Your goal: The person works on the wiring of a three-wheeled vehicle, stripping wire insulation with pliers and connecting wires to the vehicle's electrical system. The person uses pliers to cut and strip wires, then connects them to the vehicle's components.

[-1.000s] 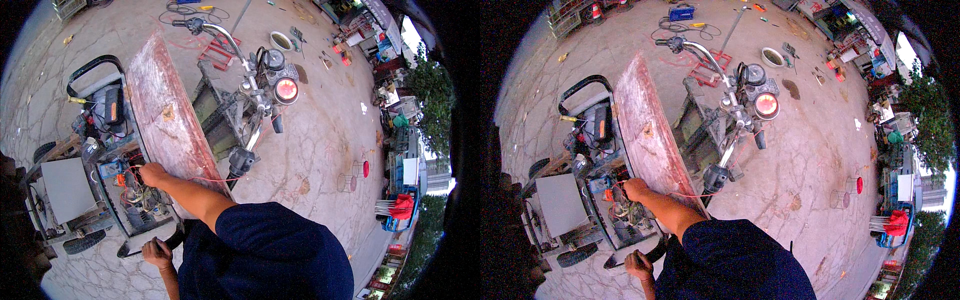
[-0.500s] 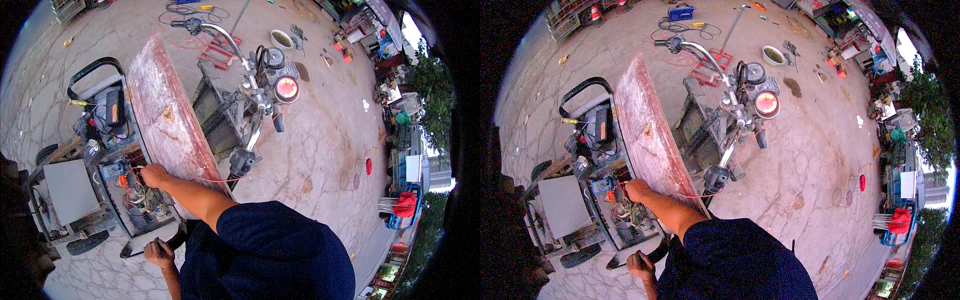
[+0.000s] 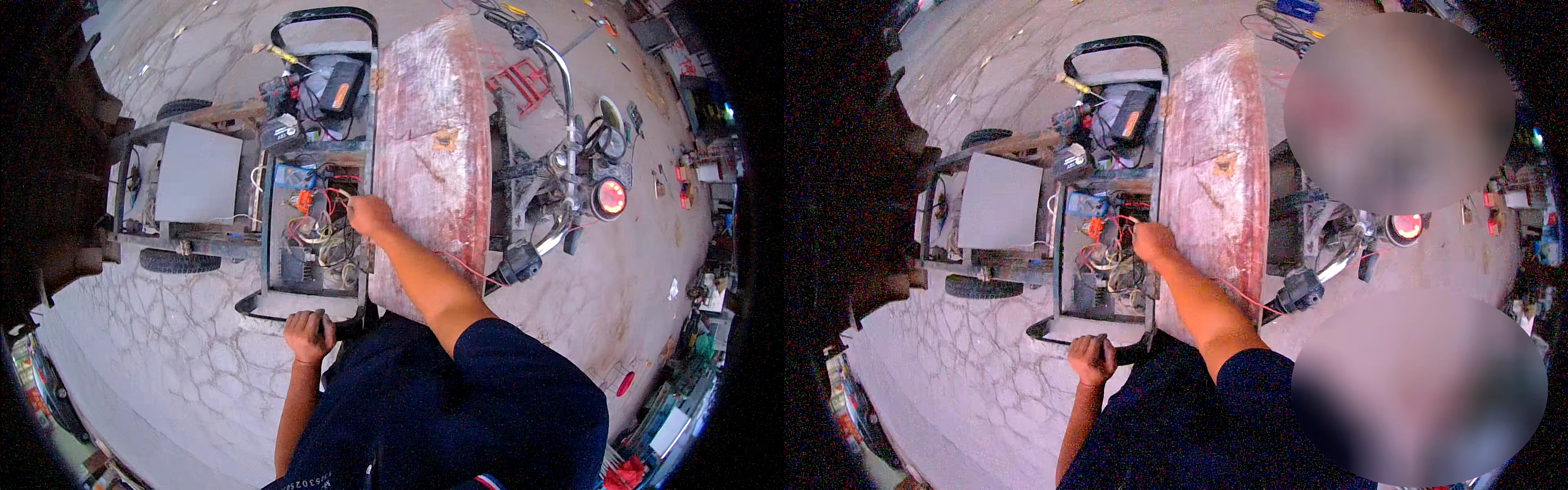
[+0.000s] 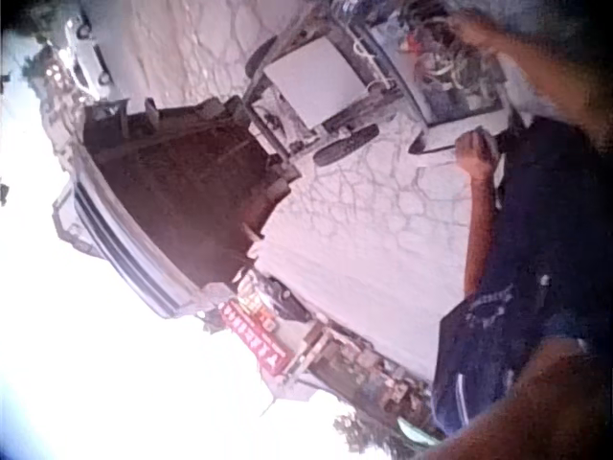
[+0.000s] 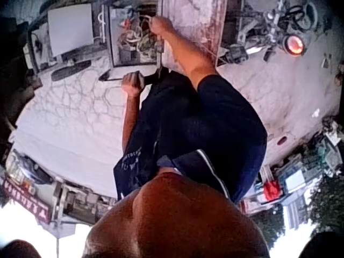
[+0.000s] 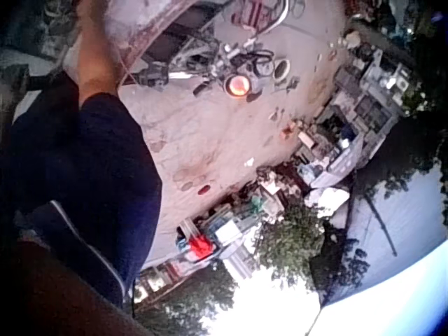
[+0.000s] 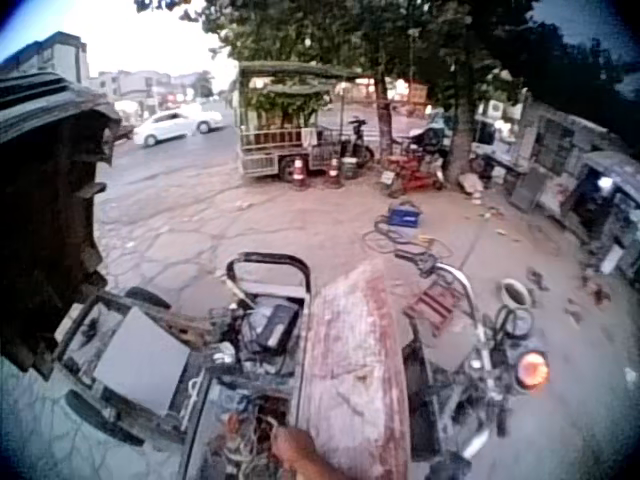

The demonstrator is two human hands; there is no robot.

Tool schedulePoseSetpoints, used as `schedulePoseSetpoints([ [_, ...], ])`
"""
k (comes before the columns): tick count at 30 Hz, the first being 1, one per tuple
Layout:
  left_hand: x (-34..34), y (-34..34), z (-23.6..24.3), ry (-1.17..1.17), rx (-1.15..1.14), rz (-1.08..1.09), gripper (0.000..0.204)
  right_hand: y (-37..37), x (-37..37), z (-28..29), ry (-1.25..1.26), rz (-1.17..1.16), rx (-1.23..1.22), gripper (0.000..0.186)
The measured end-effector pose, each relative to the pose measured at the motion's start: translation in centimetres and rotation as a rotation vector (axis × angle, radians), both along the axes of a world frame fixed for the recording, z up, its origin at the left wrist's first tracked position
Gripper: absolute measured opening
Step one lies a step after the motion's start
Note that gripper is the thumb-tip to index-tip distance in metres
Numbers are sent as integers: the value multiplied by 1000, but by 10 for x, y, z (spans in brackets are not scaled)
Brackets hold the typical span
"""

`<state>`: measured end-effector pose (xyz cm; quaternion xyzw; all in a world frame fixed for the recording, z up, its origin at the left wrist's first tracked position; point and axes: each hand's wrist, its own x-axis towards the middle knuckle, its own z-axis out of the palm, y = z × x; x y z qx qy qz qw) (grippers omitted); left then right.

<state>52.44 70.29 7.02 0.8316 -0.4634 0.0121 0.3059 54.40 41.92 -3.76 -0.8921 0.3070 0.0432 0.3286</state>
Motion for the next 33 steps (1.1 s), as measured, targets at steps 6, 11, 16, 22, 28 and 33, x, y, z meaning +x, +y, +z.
schedulePoseSetpoints([
  [6,-3,-1,5,-20,17,15,10,2,0,-10,-42,-49,-9,21],
  [11,-3,0,1,-31,24,7,10,2,1,-9,-64,-145,-2,20],
  [16,-3,1,2,-11,32,6,11,0,0,1,-50,-61,32,24],
  [22,0,-1,5,-18,24,12,11,1,2,-1,49,9,20,25],
  [28,-1,1,3,-17,36,10,11,0,1,-2,40,19,2,24],
  [33,-2,2,0,-26,17,9,11,2,0,-12,59,35,-13,22],
])
